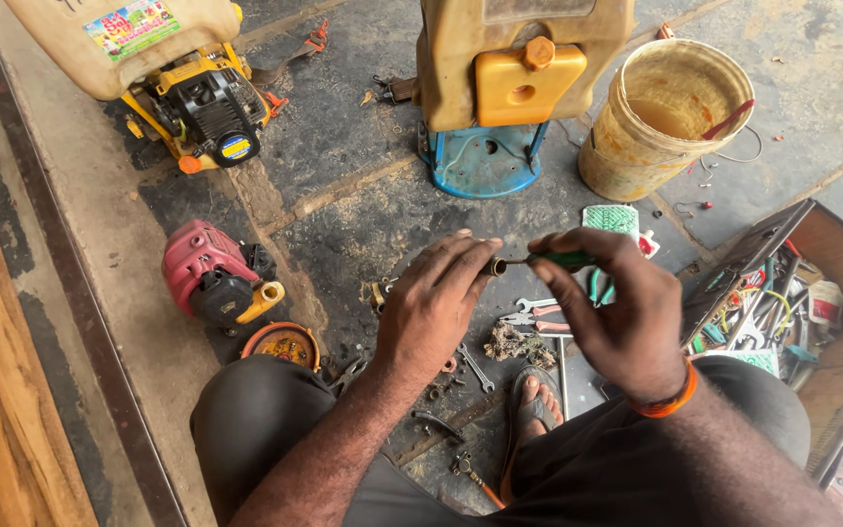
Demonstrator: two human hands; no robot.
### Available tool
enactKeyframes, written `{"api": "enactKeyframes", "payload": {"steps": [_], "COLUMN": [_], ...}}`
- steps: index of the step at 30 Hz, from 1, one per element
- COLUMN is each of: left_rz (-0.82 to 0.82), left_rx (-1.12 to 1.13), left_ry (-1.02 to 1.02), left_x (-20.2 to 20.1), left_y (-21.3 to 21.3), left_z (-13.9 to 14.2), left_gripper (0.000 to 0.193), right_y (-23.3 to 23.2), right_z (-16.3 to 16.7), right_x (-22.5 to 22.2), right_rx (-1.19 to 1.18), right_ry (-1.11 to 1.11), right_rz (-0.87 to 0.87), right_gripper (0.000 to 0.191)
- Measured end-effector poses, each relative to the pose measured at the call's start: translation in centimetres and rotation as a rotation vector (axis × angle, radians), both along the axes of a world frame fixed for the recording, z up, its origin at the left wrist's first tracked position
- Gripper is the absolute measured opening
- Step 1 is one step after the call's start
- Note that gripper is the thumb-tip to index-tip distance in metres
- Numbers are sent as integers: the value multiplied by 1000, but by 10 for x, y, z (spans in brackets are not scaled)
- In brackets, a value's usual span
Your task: The person sits on the floor and uses a screwdriver to disassemble and clean a small metal carburetor. They remove screws, wipe internal parts with a rag, and reassemble the unit while handling various small components.
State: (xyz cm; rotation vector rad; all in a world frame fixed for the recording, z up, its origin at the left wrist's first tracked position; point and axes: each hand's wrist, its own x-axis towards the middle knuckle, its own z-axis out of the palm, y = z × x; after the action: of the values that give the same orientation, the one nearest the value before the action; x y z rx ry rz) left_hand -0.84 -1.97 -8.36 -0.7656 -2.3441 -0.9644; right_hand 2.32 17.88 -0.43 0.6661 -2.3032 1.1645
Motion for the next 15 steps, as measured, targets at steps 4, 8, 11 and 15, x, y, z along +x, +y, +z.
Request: {"api": "enactKeyframes", "payload": {"steps": [4, 8, 11, 15], "left_rz": [14, 26, 36, 40], "left_rx": [5, 61, 35, -27], "left_ry": [15, 34, 33, 27], "left_x": [3, 8, 26, 34], "left_y": [1, 6, -20, -44], "left_z": [7, 10, 3, -15], "left_gripper": [42, 40, 41, 45], "right_y": [-1, 1, -22, -42], "right_z": [7, 10, -7, -26], "right_x": [5, 12, 27, 33], "right_rx": [103, -67, -105, -36], "right_ry": [25, -96, -83, -26], "right_rz": [-32, -31, -15, 2], "right_gripper": [31, 31, 30, 28]}}
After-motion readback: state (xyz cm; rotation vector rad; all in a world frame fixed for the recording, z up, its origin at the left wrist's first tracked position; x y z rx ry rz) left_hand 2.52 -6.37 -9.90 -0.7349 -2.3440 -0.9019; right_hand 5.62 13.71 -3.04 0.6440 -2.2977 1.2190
